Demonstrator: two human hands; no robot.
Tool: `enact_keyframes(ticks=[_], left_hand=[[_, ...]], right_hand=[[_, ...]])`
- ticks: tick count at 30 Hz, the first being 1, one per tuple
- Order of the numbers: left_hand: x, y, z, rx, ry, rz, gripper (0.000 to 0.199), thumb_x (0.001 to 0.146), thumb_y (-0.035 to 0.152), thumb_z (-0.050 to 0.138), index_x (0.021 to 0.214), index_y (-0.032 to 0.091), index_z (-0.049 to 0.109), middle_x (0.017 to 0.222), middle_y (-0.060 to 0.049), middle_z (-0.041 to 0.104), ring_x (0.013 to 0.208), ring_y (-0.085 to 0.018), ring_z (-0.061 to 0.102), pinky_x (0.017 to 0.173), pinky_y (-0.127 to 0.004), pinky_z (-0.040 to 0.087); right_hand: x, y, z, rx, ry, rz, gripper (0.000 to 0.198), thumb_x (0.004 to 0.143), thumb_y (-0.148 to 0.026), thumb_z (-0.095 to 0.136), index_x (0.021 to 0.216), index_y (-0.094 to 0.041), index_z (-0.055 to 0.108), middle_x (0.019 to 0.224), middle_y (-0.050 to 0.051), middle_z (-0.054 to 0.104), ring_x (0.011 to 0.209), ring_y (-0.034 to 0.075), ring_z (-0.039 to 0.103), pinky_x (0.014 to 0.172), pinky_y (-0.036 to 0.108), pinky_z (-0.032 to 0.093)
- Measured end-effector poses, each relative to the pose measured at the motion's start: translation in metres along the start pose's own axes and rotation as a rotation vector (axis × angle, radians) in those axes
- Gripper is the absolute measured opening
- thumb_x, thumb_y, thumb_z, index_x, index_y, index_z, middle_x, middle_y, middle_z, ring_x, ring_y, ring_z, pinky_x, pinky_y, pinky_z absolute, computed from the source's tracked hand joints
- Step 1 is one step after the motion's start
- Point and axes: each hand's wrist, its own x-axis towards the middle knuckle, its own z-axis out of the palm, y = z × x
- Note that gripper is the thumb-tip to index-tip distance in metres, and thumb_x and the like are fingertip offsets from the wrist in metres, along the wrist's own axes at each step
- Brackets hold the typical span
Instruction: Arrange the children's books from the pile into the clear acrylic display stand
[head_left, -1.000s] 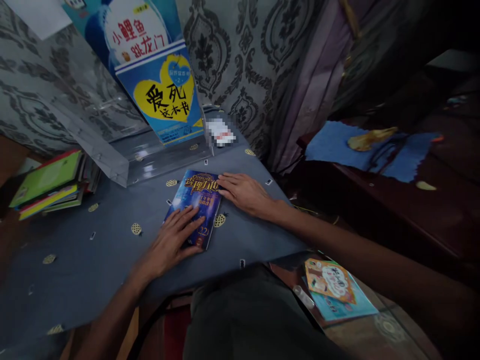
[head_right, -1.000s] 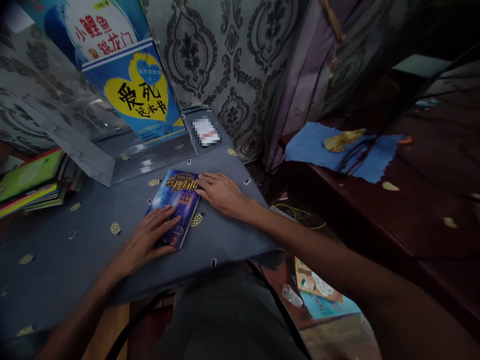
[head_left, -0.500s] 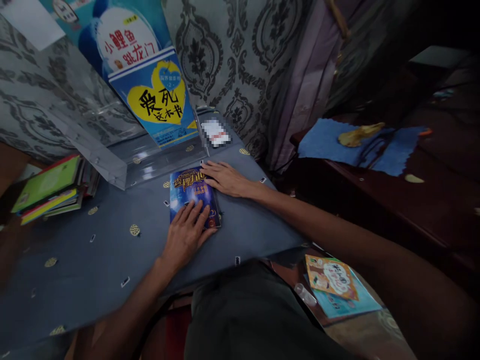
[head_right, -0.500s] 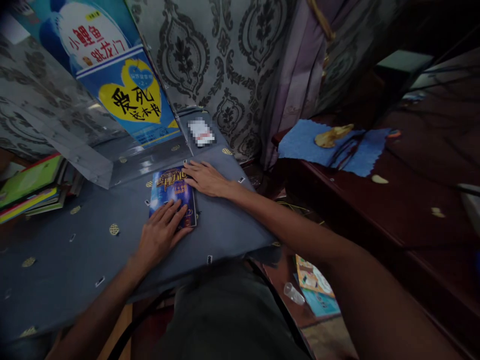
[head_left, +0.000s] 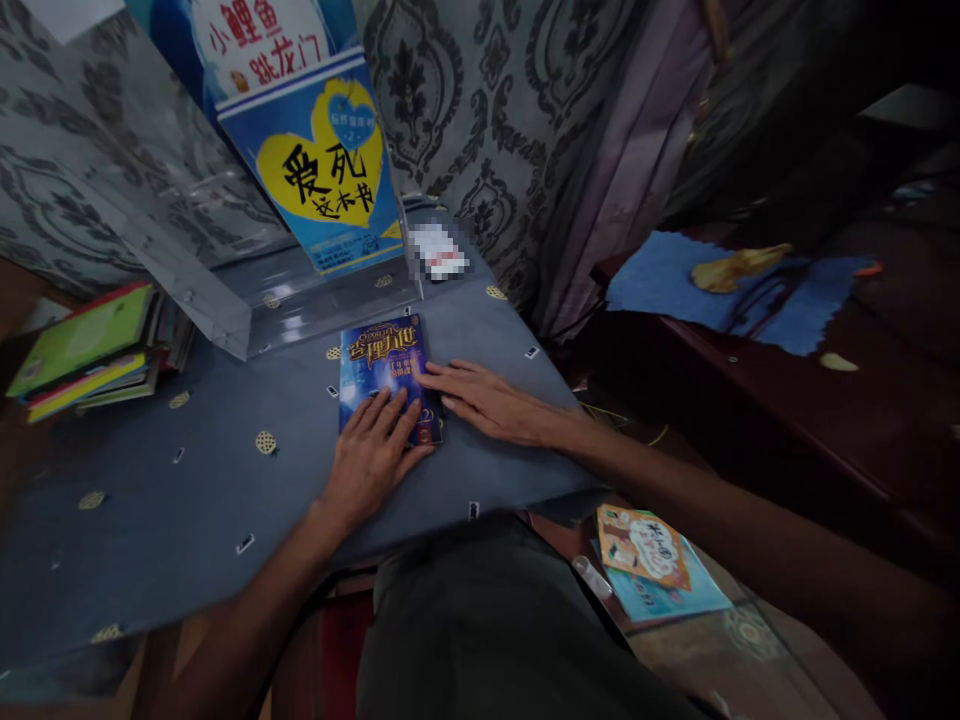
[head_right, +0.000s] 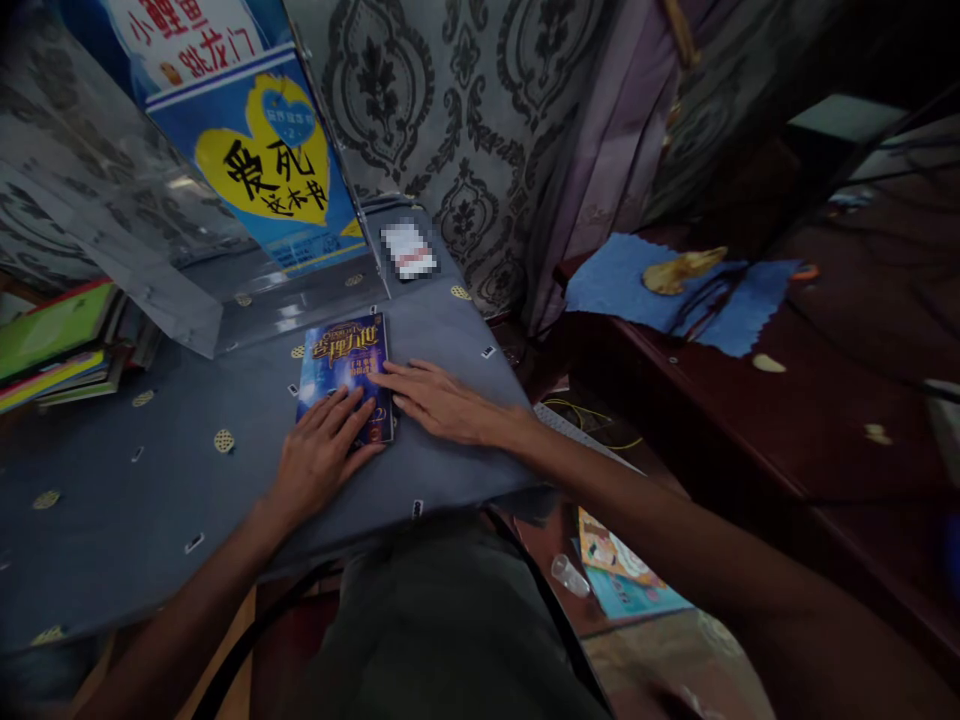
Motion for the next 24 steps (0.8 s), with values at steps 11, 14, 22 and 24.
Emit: enact_keyframes(ticks=[11,14,22,24], left_hand=[[0.000,-0.001,-0.002,-0.062,0.019,0.020,0.042,0.101,0.046,0.053,0.131,0.018,0.062,0.130,-0.013,0.069,0.131,-0.032,0.059,0.111,-0.053,0.050],[0.001,0.000,-0.003,-0.074,0.015,0.011,0.039,0.102,0.043,0.051,0.130,0.019,0.063,0.124,-0.012,0.071,0.130,-0.031,0.060,0.110,-0.053,0.051],[0.005,-0.001,-0.009,-0.123,0.006,-0.029,0.033,0.103,0.039,0.050,0.124,0.022,0.068,0.121,-0.010,0.073,0.126,-0.030,0.062,0.107,-0.050,0.053],[0.006,-0.001,-0.010,-0.143,-0.009,-0.046,0.033,0.103,0.038,0.049,0.126,0.022,0.068,0.122,-0.010,0.073,0.128,-0.030,0.061,0.108,-0.050,0.052]], right_hand=[[-0.033,-0.024,0.004,0.104,0.034,-0.024,0.047,0.103,-0.019,0.041,0.148,-0.027,0.051,0.146,0.007,0.060,0.142,0.020,0.047,0.120,0.052,0.035],[-0.034,-0.028,0.001,0.160,0.053,0.017,0.046,0.102,-0.019,0.043,0.146,-0.028,0.054,0.143,0.009,0.061,0.137,0.022,0.050,0.115,0.052,0.040],[-0.018,-0.028,0.002,0.227,0.071,-0.054,0.040,0.095,-0.023,0.063,0.135,-0.025,0.062,0.133,0.009,0.064,0.130,0.024,0.053,0.113,0.050,0.042],[-0.010,-0.024,0.003,0.233,0.047,-0.099,0.033,0.096,-0.023,0.064,0.129,-0.024,0.067,0.125,0.009,0.067,0.123,0.023,0.057,0.108,0.046,0.045]])
